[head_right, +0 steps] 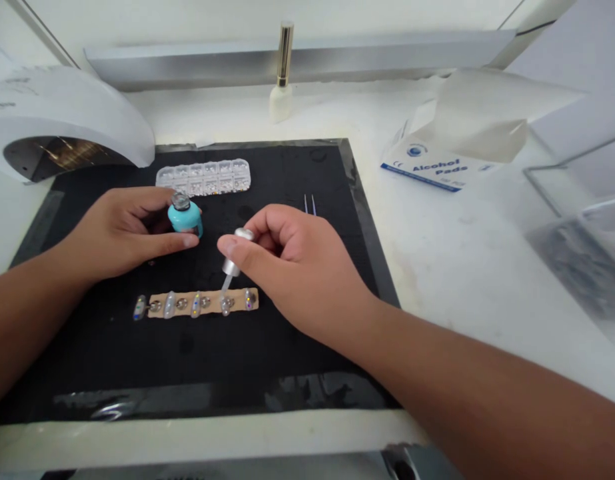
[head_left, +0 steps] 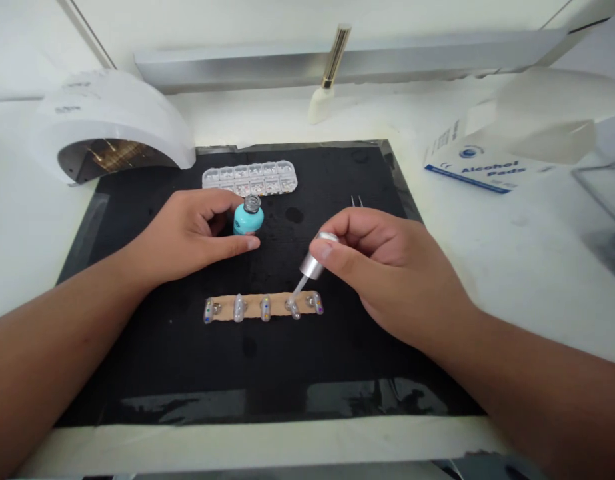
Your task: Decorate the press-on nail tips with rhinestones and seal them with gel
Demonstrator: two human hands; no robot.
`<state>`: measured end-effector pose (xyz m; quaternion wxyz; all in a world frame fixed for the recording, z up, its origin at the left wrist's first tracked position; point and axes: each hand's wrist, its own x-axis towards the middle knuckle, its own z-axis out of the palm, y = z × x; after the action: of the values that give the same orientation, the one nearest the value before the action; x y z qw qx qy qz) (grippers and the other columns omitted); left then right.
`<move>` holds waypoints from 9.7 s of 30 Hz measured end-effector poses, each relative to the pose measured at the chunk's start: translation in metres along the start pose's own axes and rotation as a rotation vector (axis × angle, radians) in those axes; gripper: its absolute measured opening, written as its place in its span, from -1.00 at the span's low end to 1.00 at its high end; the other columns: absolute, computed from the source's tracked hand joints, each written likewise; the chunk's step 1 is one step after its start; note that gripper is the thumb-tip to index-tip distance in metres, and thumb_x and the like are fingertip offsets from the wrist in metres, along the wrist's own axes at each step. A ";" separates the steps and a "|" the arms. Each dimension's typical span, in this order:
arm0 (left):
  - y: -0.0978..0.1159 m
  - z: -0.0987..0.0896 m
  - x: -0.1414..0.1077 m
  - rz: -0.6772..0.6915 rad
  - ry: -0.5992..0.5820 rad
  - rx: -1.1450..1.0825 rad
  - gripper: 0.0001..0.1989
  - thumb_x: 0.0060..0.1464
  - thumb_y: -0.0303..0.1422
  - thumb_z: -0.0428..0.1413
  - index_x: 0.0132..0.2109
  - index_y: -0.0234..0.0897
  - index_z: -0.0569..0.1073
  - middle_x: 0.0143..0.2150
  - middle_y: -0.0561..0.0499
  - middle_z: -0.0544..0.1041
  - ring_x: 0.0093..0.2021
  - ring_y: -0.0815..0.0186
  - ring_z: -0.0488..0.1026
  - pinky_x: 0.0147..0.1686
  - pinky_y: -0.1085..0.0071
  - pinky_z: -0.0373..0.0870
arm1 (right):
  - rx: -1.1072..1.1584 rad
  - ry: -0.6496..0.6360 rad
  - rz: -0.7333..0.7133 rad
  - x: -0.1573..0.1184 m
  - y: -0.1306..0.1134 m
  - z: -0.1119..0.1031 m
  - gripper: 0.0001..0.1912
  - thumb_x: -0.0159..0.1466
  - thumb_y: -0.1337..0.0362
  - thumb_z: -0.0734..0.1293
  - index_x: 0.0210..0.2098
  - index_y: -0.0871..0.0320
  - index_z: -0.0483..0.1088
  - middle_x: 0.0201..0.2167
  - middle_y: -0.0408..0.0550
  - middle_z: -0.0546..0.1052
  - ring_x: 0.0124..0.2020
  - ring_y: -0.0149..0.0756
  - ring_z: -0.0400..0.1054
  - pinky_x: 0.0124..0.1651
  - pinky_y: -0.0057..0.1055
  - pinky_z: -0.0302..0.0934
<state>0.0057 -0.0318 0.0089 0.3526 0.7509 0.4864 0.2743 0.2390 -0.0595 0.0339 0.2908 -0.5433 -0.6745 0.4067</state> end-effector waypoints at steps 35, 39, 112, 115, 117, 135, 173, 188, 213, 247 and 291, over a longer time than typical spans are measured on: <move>-0.001 0.001 0.000 0.001 -0.005 -0.037 -0.82 -0.02 -0.26 0.27 -0.34 -0.25 0.48 -0.45 0.14 0.39 -0.48 0.42 0.23 -0.47 0.46 0.16 | 0.027 -0.027 -0.068 -0.001 -0.001 -0.001 -0.78 0.18 0.16 0.36 -0.51 0.12 0.36 -0.68 -0.24 0.30 -0.68 -0.51 0.05 -0.63 -0.48 -0.07; -0.001 0.001 0.001 0.005 0.000 -0.039 -0.82 -0.03 -0.26 0.27 -0.36 -0.26 0.47 -0.45 0.13 0.39 -0.47 0.41 0.24 -0.46 0.45 0.16 | 0.073 -0.045 -0.086 -0.003 -0.001 -0.002 -0.80 0.20 0.17 0.35 -0.48 0.12 0.36 -0.66 -0.22 0.32 -0.66 -0.48 0.11 -0.61 -0.48 0.01; -0.003 0.000 0.001 -0.011 -0.015 -0.016 -0.80 -0.03 -0.22 0.26 -0.36 -0.24 0.46 -0.47 0.12 0.35 -0.47 0.38 0.21 -0.47 0.41 0.13 | 0.113 -0.144 -0.153 0.002 0.002 -0.010 -0.83 0.22 0.18 0.33 -0.45 0.11 0.35 -0.59 -0.19 0.41 -0.60 -0.43 0.22 -0.53 -0.43 0.12; -0.003 0.001 0.001 -0.006 -0.012 -0.016 -0.79 -0.03 -0.21 0.26 -0.36 -0.24 0.46 -0.47 0.11 0.35 -0.47 0.38 0.21 -0.47 0.41 0.13 | 0.099 -0.221 -0.163 0.001 0.004 -0.008 -0.84 0.20 0.18 0.34 -0.44 0.10 0.35 -0.61 -0.20 0.41 -0.59 -0.42 0.25 -0.54 -0.45 0.14; -0.003 0.001 0.001 -0.008 -0.014 -0.017 -0.79 -0.03 -0.21 0.26 -0.35 -0.24 0.46 -0.47 0.12 0.35 -0.48 0.38 0.21 -0.48 0.41 0.13 | 0.072 -0.220 -0.172 0.001 0.004 -0.007 -0.84 0.19 0.18 0.35 -0.45 0.10 0.34 -0.63 -0.22 0.37 -0.60 -0.43 0.24 -0.55 -0.47 0.13; -0.004 0.001 0.001 -0.003 -0.018 -0.020 -0.78 -0.02 -0.21 0.27 -0.33 -0.25 0.48 -0.46 0.13 0.36 -0.48 0.40 0.22 -0.47 0.43 0.15 | -0.026 -0.020 -0.221 0.002 0.003 -0.003 -0.85 0.22 0.24 0.35 -0.45 0.14 0.36 -0.64 -0.26 0.31 -0.63 -0.50 0.10 -0.59 -0.47 -0.04; -0.002 0.005 0.010 0.373 -0.227 -0.019 -0.80 0.09 -0.32 0.25 -0.18 -0.32 0.48 -0.30 0.06 0.47 -0.29 0.38 0.41 -0.26 0.47 0.31 | 0.332 0.314 -0.474 0.010 0.012 0.004 -0.84 0.27 0.11 0.39 -0.26 0.04 0.46 -0.47 -0.21 0.47 -0.53 -0.47 0.25 -0.44 -0.48 0.19; 0.000 0.005 0.011 0.336 -0.257 0.006 -0.81 0.05 -0.30 0.25 -0.25 -0.32 0.48 -0.37 0.09 0.44 -0.34 0.38 0.36 -0.31 0.46 0.27 | -0.110 0.128 -0.445 0.013 -0.001 0.011 -0.91 0.21 0.24 0.38 -0.37 0.13 0.45 -0.54 -0.22 0.43 -0.51 -0.43 0.27 -0.43 -0.46 0.13; -0.002 0.005 0.012 0.325 -0.262 -0.022 -0.80 0.06 -0.30 0.26 -0.21 -0.31 0.48 -0.28 0.05 0.50 -0.27 0.34 0.41 -0.22 0.43 0.31 | 0.139 0.379 -0.405 0.010 0.001 0.004 -0.90 0.22 0.22 0.37 -0.40 0.09 0.41 -0.58 -0.24 0.38 -0.57 -0.45 0.17 -0.50 -0.43 0.04; -0.002 0.006 0.011 0.305 -0.260 -0.042 -0.81 0.07 -0.30 0.26 -0.21 -0.31 0.50 -0.29 0.04 0.50 -0.27 0.33 0.43 -0.23 0.43 0.33 | 0.294 0.327 -0.322 0.017 0.005 0.005 -0.82 0.26 0.16 0.35 -0.41 0.10 0.38 -0.61 -0.26 0.35 -0.59 -0.45 0.14 -0.50 -0.41 0.00; -0.002 0.008 0.011 0.300 -0.258 -0.076 -0.81 0.07 -0.34 0.28 -0.18 -0.31 0.50 -0.28 0.07 0.49 -0.25 0.37 0.43 -0.20 0.45 0.32 | 0.445 0.302 -0.306 0.017 0.003 0.004 -0.78 0.22 0.09 0.40 -0.41 0.07 0.38 -0.60 -0.26 0.33 -0.58 -0.45 0.13 -0.48 -0.40 0.00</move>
<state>0.0148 -0.0235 0.0035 0.3955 0.8300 0.3090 0.2434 0.2328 -0.0441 0.0286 0.5572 -0.4127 -0.5922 0.4105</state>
